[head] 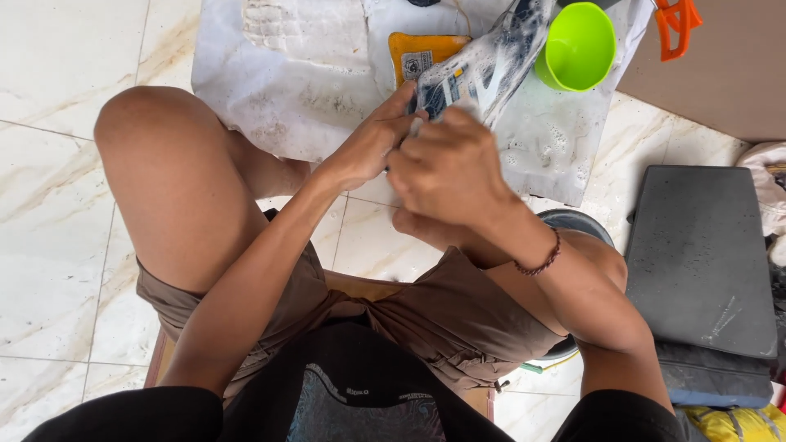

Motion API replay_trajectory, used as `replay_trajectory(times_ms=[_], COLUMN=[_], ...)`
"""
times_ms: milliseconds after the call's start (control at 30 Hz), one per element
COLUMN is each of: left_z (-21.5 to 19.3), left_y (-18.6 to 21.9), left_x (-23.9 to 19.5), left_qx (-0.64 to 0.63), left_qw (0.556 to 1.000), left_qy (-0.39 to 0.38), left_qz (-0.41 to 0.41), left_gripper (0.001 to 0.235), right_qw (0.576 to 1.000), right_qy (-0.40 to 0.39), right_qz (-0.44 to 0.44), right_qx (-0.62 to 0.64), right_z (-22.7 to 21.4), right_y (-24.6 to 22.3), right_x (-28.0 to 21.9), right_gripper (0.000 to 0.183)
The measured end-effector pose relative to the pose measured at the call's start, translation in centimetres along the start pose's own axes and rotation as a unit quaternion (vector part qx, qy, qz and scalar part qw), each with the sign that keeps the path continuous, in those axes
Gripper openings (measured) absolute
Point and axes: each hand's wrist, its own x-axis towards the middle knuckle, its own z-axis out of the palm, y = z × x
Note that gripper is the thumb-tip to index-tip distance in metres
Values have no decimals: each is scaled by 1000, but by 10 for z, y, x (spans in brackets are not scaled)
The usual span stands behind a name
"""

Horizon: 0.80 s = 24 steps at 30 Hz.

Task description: The person sits on the floor and cleans a blue and yellow sneaker. They pour water from a green cup onto the shoe, then scrub it with a brush, focusing on the upper and sole areas.

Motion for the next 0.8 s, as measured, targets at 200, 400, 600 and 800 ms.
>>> replay_trajectory(times_ms=[200,400,600,800], left_z=[6,4,12,14], left_y=[9,26,27,11], left_x=[6,1,2,7], left_qx=[-15,45,43,110], left_qw=[999,997,998,993], left_qy=[-20,-22,-12,-1], left_qz=[-39,-57,42,-47], left_gripper=[76,82,34,80], right_qw=[998,990,998,979], right_qy=[22,-101,31,-87], right_qz=[-51,-79,40,-169], right_qx=[-14,-49,-25,-69], right_z=[42,5,-26,3], right_y=[-44,-12,-1,-57], right_x=[-11,-15,-23,-67], right_gripper=[30,36,27,42])
